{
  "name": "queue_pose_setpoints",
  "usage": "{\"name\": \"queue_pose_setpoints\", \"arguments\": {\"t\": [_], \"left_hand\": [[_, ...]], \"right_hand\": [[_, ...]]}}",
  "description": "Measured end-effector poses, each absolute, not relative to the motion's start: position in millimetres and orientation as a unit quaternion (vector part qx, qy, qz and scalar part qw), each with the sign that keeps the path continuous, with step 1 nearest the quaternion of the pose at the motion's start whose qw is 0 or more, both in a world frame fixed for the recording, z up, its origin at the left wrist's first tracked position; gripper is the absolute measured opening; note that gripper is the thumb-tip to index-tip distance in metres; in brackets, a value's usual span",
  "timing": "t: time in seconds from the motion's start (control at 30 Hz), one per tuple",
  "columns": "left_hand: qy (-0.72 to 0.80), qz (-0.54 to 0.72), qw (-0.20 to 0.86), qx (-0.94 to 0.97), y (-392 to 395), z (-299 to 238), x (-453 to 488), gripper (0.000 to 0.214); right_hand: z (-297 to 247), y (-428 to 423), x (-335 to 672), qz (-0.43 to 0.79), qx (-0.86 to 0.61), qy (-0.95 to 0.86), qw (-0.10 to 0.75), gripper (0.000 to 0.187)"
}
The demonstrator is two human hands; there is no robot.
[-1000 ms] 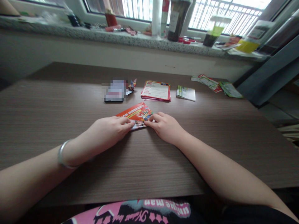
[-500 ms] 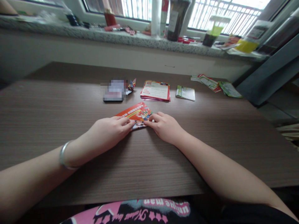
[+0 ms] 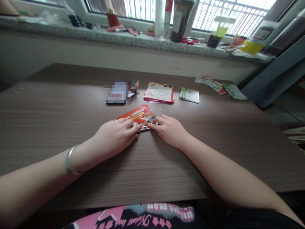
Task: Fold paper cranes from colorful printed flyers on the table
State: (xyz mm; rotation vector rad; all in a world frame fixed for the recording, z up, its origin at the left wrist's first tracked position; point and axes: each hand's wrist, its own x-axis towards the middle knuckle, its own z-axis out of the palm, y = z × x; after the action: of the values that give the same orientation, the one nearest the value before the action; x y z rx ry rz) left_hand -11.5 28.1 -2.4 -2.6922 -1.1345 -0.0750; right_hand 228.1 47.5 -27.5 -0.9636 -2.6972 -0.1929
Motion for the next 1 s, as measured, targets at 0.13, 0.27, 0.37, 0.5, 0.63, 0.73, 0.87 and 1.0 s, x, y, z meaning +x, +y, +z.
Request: {"name": "queue_pose_setpoints", "arguments": {"t": [0.13, 0.27, 0.37, 0.5, 0.63, 0.73, 0.87, 1.0], "left_hand": [[-0.376, -0.045, 0.092, -0.921, 29.1, -7.0, -10.0, 0.031], [-0.358, -0.062, 0.085, -0.928, 29.2, -12.3, -8.6, 0.033], [-0.347, -0.055, 0.091, -0.932, 28.4, -14.1, -8.2, 0.034], [-0.351, -0.06, 0.08, -0.931, 27.1, -13.0, -8.6, 0.037], [-0.353, -0.074, 0.062, -0.931, 26.1, -12.0, -8.6, 0.039], [-0.36, -0.07, 0.067, -0.928, 25.0, -12.1, -8.3, 0.041], [-0.366, -0.059, 0.065, -0.927, 23.6, -11.6, -7.7, 0.043], [-0.374, -0.055, 0.066, -0.924, 22.7, -10.7, -7.0, 0.045]], "right_hand": [[-27.0, 47.1, 231.2, -0.026, -0.355, -0.921, 0.16, 0.027], [-26.9, 48.1, 233.4, -0.004, -0.359, -0.916, 0.179, 0.024], [-26.9, 49.0, 232.8, -0.006, -0.355, -0.918, 0.18, 0.024], [-26.4, 50.1, 231.0, 0.006, -0.354, -0.915, 0.191, 0.025], [-26.4, 53.1, 233.0, 0.058, -0.371, -0.898, 0.228, 0.021], [-27.1, 56.0, 239.5, 0.13, -0.412, -0.866, 0.253, 0.02], [-26.0, 57.0, 247.3, 0.206, -0.437, -0.829, 0.281, 0.02], [-20.7, 51.3, 242.0, 0.11, -0.395, -0.884, 0.225, 0.019]]}}
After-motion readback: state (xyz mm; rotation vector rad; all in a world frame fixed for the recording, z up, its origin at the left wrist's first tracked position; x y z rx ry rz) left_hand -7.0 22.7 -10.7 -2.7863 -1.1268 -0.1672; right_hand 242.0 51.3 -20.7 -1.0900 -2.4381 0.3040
